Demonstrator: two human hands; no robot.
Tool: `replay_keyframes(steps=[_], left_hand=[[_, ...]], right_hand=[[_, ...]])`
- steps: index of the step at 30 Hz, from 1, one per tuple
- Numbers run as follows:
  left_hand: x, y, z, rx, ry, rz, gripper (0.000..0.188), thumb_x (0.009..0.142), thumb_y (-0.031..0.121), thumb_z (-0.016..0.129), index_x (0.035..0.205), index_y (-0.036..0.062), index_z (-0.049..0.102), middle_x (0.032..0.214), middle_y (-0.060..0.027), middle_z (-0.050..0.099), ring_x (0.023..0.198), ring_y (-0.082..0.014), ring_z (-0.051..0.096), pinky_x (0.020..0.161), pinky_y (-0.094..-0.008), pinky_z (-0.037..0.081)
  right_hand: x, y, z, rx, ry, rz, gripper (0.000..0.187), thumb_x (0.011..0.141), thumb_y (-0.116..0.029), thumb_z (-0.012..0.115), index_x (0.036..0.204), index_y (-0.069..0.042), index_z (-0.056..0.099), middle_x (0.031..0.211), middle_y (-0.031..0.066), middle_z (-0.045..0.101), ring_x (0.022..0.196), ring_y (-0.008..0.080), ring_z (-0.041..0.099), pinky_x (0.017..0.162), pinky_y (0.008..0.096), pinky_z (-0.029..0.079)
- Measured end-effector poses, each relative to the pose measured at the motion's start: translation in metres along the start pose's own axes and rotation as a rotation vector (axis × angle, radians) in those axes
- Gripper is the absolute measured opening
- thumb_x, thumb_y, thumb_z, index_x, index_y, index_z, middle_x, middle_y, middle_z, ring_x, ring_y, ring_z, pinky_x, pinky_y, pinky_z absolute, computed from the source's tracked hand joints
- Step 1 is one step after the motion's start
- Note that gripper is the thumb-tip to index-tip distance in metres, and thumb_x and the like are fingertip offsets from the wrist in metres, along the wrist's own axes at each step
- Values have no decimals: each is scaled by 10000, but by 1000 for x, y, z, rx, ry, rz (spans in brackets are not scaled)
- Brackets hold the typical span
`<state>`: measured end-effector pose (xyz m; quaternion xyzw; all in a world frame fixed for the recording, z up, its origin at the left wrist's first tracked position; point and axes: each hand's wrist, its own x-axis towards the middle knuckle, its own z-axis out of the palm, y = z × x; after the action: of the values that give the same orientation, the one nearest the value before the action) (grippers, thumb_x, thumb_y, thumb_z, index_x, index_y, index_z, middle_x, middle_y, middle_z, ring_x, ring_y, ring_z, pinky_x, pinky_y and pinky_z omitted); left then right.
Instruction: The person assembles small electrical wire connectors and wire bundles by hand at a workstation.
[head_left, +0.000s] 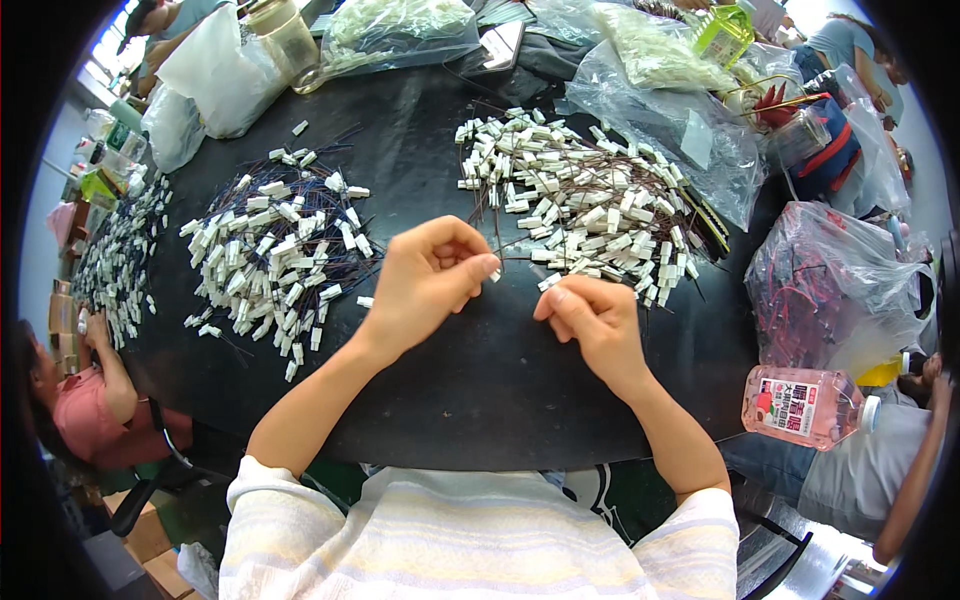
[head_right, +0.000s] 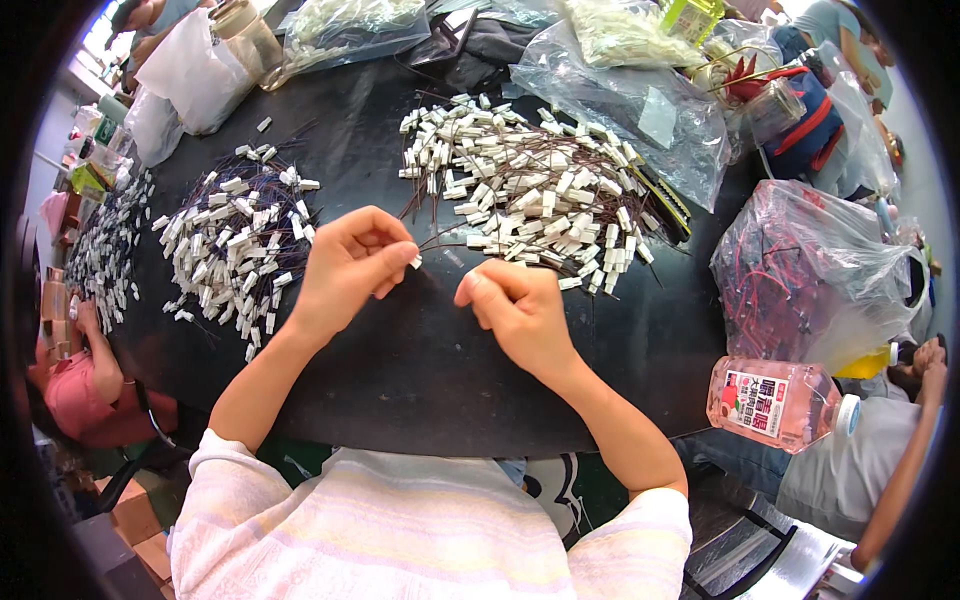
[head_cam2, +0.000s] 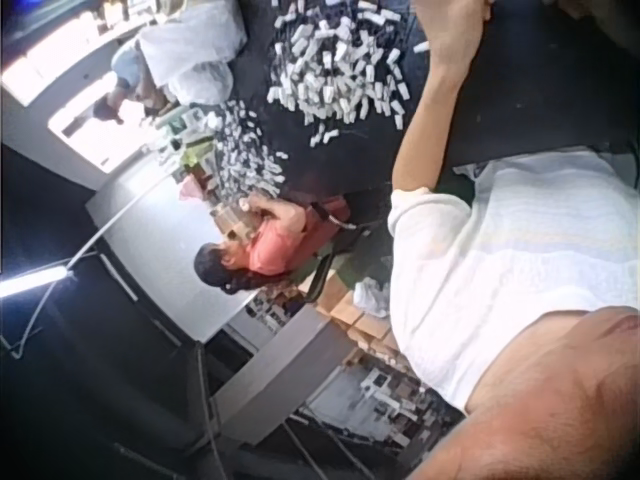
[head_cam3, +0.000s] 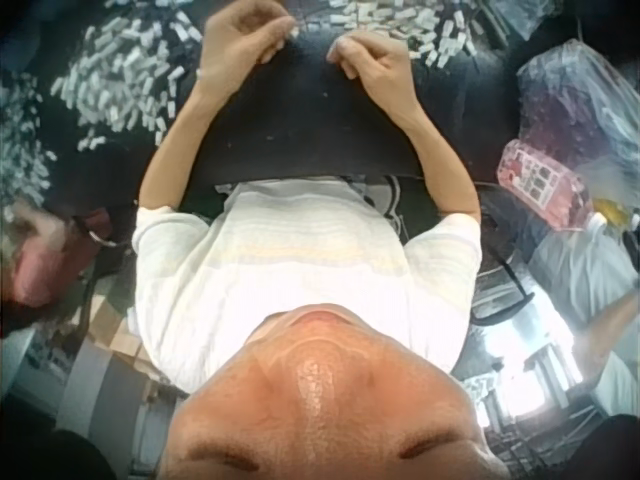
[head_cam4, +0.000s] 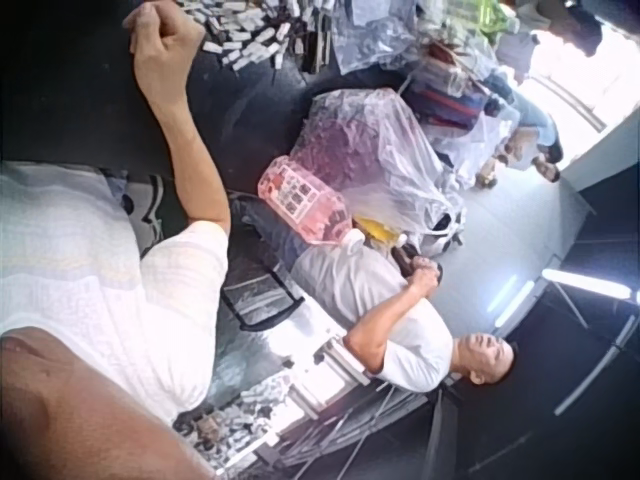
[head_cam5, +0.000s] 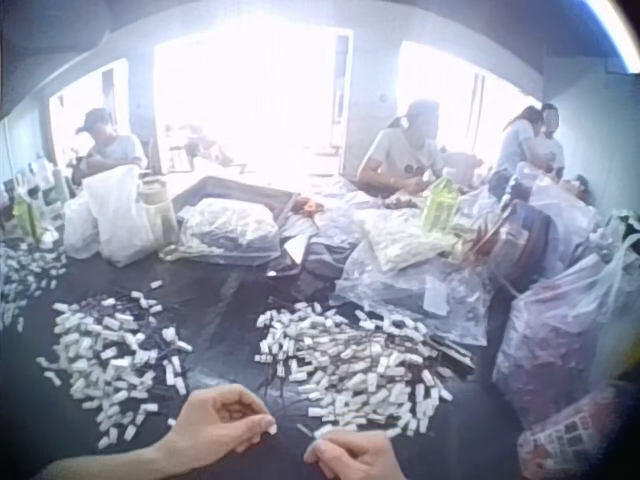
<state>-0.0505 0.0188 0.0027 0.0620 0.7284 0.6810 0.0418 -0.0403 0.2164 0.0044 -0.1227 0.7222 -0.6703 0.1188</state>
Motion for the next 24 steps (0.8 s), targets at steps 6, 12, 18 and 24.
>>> replay_keyframes(steps=[6, 12, 18, 24], left_hand=[[-5, -5, -5, -489, -37, -285, 114, 821, 65, 607, 761, 5, 531, 648, -64, 571, 477, -52, 467, 384, -166, 321], [-7, -6, -5, -531, -58, -280, 143, 818, 67, 613, 729, 17, 514, 655, -74, 581, 460, -48, 460, 360, -165, 301], [-12, -6, 0, -350, -25, -236, 171, 811, 85, 628, 697, 24, 517, 631, -53, 580, 453, -32, 451, 351, -158, 274], [-17, -7, 3, -329, -21, -261, 166, 806, 90, 637, 709, 27, 519, 651, -66, 593, 459, -29, 449, 351, -153, 247]], right_hand=[[-1, 10, 14, -121, -141, -86, 213, 837, -90, 510, 660, 3, 586, 495, 20, 519, 437, 60, 492, 414, 207, 370], [-2, 9, 15, -156, -136, -57, 203, 826, -88, 513, 660, 1, 586, 499, 27, 527, 439, 66, 498, 418, 211, 377], [-3, 7, 14, -225, -126, -113, 192, 809, -79, 515, 649, 5, 579, 496, 41, 522, 431, 88, 494, 424, 230, 376], [-2, 6, 13, -268, -96, -226, 170, 786, -65, 527, 637, 5, 571, 498, 51, 507, 431, 113, 485, 429, 256, 370]])
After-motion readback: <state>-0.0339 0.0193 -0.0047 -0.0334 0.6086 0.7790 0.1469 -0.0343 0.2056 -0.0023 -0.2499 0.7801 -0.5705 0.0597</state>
